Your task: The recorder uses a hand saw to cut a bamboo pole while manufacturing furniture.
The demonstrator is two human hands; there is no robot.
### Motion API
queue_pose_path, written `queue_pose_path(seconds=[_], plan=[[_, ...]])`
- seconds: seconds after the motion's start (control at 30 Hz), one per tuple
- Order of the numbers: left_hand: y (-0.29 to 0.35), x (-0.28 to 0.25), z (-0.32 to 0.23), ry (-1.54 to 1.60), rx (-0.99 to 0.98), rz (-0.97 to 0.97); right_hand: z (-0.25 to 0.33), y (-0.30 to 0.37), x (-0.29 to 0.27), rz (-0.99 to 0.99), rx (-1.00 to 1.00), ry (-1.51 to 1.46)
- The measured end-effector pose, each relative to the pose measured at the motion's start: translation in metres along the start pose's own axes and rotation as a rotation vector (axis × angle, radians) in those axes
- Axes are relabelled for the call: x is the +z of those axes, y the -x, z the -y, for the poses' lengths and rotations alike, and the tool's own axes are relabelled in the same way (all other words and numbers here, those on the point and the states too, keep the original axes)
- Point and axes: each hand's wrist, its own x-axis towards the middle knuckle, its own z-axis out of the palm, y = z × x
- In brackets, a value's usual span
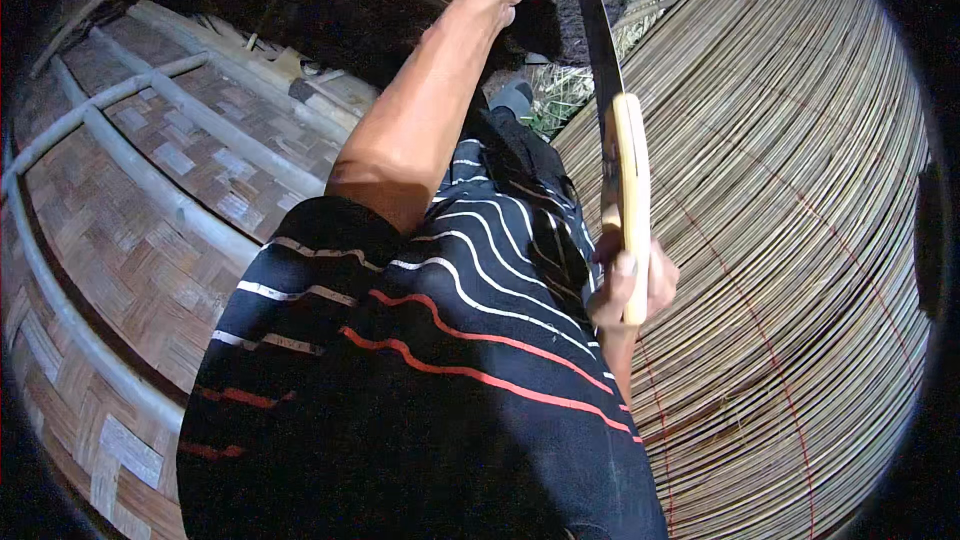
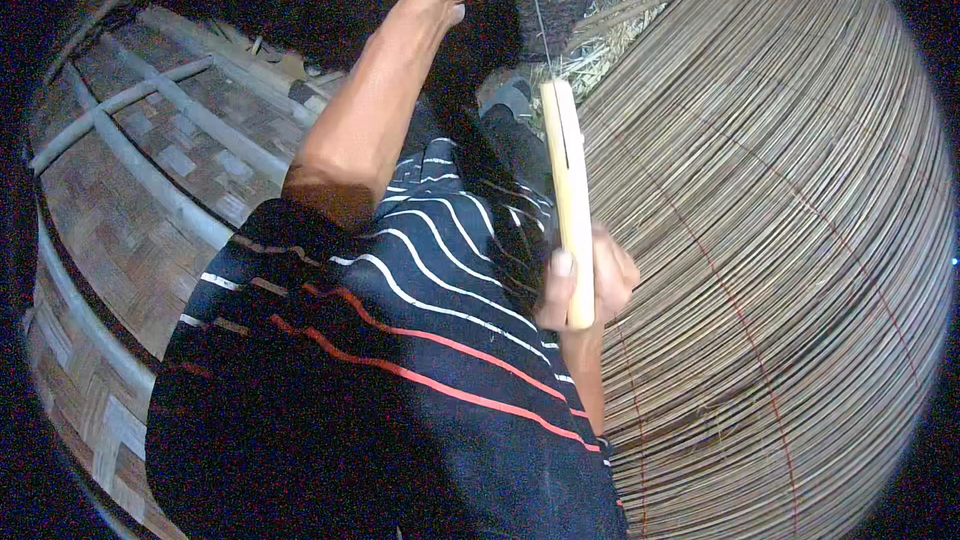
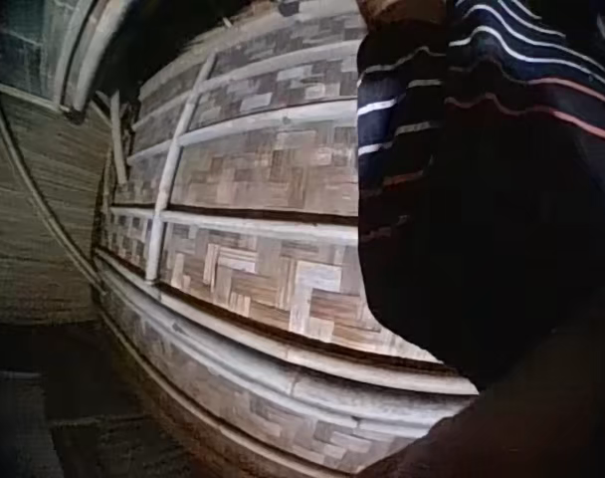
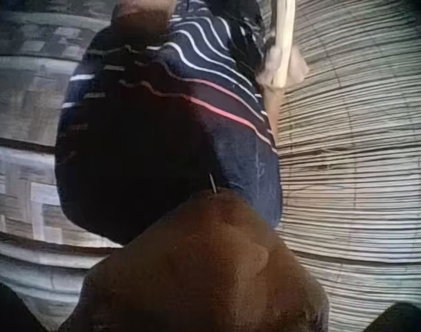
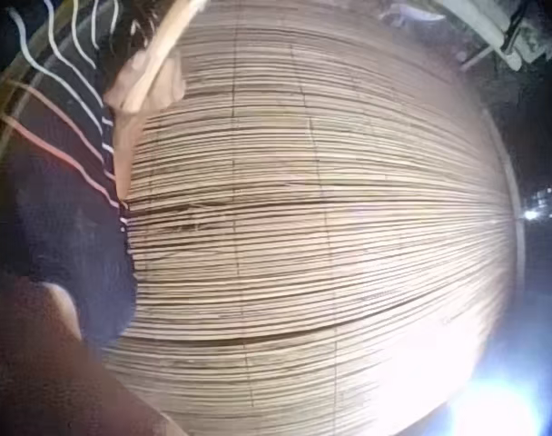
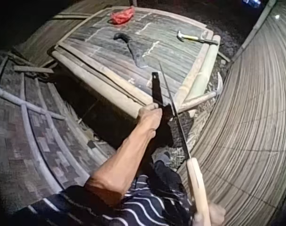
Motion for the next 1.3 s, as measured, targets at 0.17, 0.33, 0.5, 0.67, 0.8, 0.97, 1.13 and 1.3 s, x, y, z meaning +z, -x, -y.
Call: queue_pose_path(seconds=[0.17, 0.33, 0.5, 0.67, 0.8, 0.97, 1.13, 1.3], plan=[[0.001, 0.007, -0.006, -0.115, 0.033, -0.091, -0.012, 0.000, 0.010, -0.075, 0.042, -0.075], [0.012, 0.009, -0.019, 0.009, -0.087, 0.049, -0.018, -0.005, 0.011, -0.056, -0.083, 0.035], [-0.022, -0.014, 0.012, 0.226, -0.012, 0.158, 0.003, 0.014, -0.018, 0.016, 0.068, 0.004], [0.006, -0.007, -0.034, -0.135, -0.164, 0.079, 0.009, 0.013, -0.017, -0.024, 0.096, -0.009], [-0.012, -0.013, -0.013, -0.068, -0.122, 0.094, 0.013, 0.014, -0.027, 0.027, 0.264, -0.088], [-0.017, -0.005, -0.009, -0.056, -0.051, -0.005, 0.006, 0.029, -0.030, -0.075, 0.100, -0.088], [-0.037, -0.021, 0.009, 0.005, 0.018, 0.040, -0.012, 0.007, -0.013, -0.046, -0.034, -0.032], [-0.041, -0.021, 0.027, 0.162, -0.003, 0.080, -0.024, -0.004, -0.008, -0.013, -0.044, -0.083]])
